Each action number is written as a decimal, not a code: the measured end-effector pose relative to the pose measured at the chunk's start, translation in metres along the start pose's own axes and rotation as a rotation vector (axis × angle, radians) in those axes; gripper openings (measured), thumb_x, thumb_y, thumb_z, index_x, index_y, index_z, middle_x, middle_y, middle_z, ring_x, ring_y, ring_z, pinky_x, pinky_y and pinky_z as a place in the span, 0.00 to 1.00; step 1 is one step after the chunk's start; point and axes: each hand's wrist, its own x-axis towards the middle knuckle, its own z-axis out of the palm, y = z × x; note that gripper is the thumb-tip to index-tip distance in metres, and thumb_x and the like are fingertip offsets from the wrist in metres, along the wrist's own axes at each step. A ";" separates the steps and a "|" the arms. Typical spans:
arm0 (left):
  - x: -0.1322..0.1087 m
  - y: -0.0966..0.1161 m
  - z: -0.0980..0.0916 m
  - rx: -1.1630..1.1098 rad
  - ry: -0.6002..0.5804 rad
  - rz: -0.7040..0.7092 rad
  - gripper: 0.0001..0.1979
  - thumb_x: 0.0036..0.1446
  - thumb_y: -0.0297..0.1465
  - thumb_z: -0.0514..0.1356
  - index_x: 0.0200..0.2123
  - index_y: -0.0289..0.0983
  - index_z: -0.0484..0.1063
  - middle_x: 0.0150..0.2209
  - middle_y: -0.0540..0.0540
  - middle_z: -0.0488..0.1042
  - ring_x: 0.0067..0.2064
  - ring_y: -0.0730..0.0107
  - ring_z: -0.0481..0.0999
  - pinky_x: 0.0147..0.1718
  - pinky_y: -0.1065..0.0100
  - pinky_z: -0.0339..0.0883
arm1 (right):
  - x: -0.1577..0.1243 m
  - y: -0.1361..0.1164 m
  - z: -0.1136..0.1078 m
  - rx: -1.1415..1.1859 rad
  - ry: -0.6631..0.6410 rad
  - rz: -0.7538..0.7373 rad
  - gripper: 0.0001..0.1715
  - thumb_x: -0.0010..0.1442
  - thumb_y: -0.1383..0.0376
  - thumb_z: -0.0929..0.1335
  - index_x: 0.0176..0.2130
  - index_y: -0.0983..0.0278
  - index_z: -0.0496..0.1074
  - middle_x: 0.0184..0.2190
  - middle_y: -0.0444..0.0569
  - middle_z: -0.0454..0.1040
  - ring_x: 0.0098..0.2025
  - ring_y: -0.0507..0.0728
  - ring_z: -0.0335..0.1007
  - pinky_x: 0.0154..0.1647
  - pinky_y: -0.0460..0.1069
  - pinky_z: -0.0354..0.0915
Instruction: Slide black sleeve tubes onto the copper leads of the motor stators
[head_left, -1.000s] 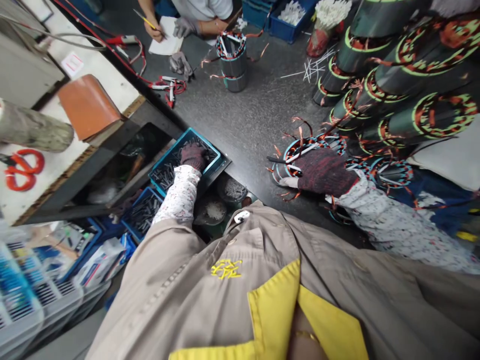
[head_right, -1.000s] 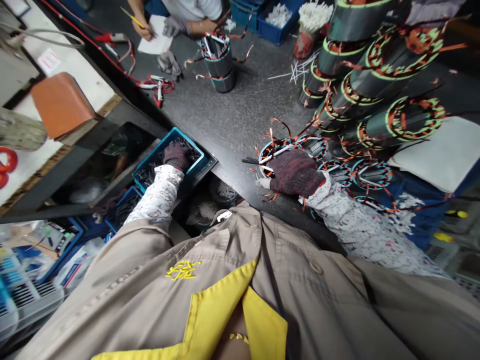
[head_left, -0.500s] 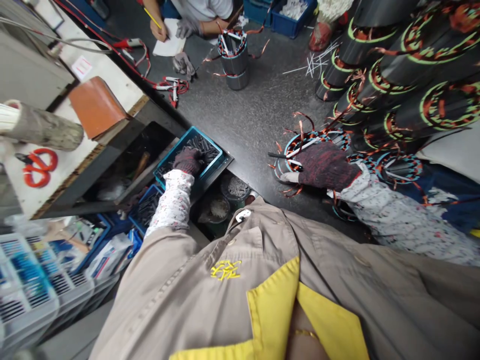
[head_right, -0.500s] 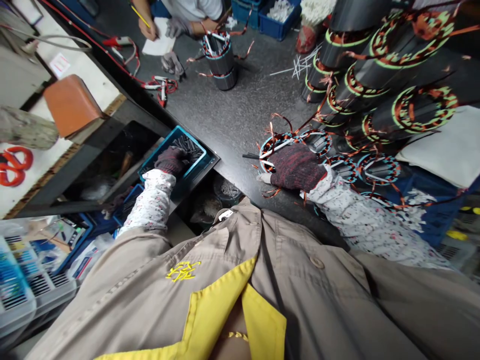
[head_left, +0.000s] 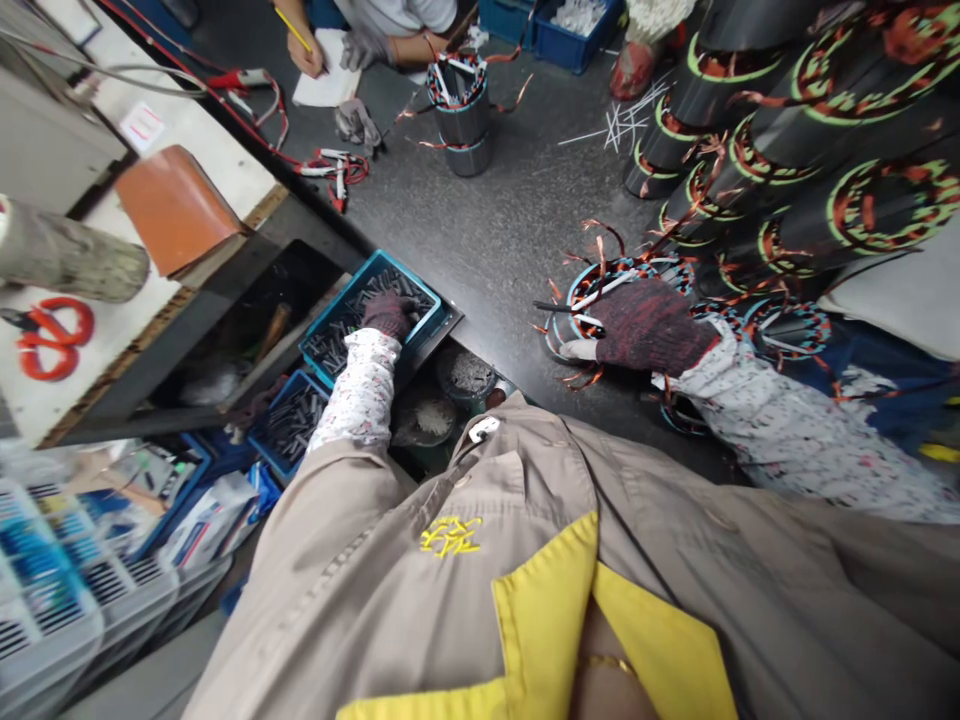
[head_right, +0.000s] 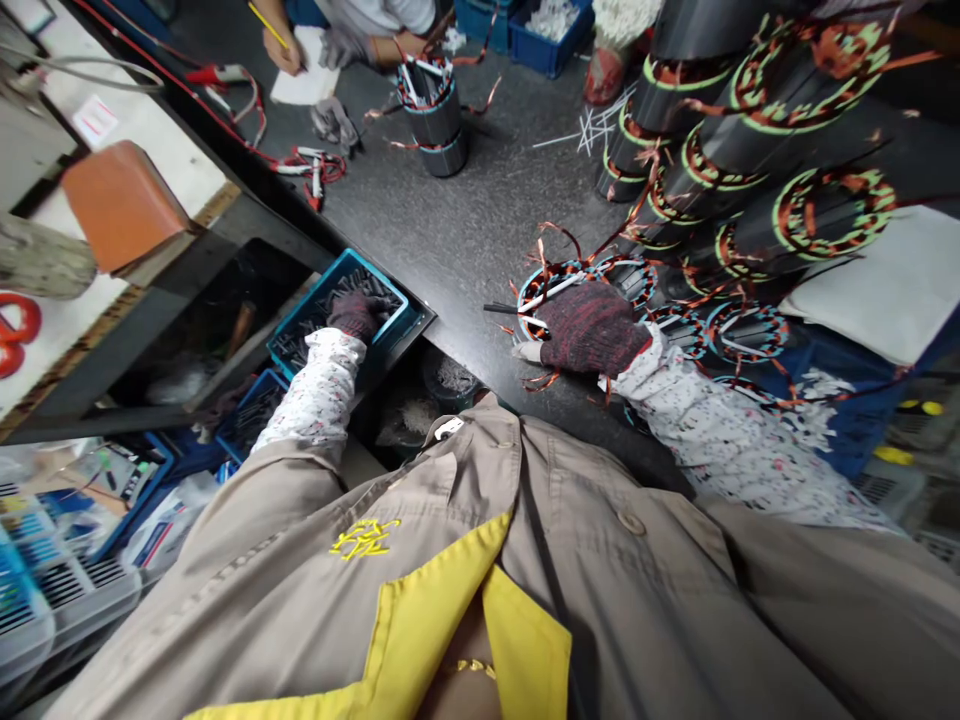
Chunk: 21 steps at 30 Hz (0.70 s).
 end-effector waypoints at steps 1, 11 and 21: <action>0.000 0.000 0.002 0.019 -0.007 -0.006 0.25 0.67 0.40 0.70 0.63 0.36 0.87 0.67 0.29 0.80 0.71 0.30 0.76 0.73 0.42 0.70 | 0.000 0.000 0.000 -0.005 -0.003 -0.002 0.39 0.77 0.36 0.69 0.63 0.63 0.84 0.54 0.63 0.86 0.57 0.73 0.81 0.51 0.58 0.63; -0.026 -0.022 -0.002 -0.502 0.286 -0.073 0.24 0.70 0.33 0.66 0.67 0.36 0.80 0.63 0.38 0.85 0.66 0.48 0.83 0.72 0.50 0.75 | 0.003 -0.009 -0.005 0.079 0.017 0.060 0.37 0.78 0.39 0.68 0.63 0.66 0.82 0.59 0.65 0.85 0.59 0.72 0.81 0.51 0.58 0.64; -0.037 0.136 0.082 -1.417 -0.285 0.212 0.31 0.63 0.49 0.76 0.59 0.33 0.82 0.33 0.48 0.80 0.38 0.65 0.82 0.52 0.58 0.81 | 0.003 -0.008 -0.002 0.061 -0.020 0.065 0.43 0.80 0.37 0.64 0.66 0.69 0.79 0.60 0.67 0.84 0.61 0.73 0.80 0.56 0.59 0.65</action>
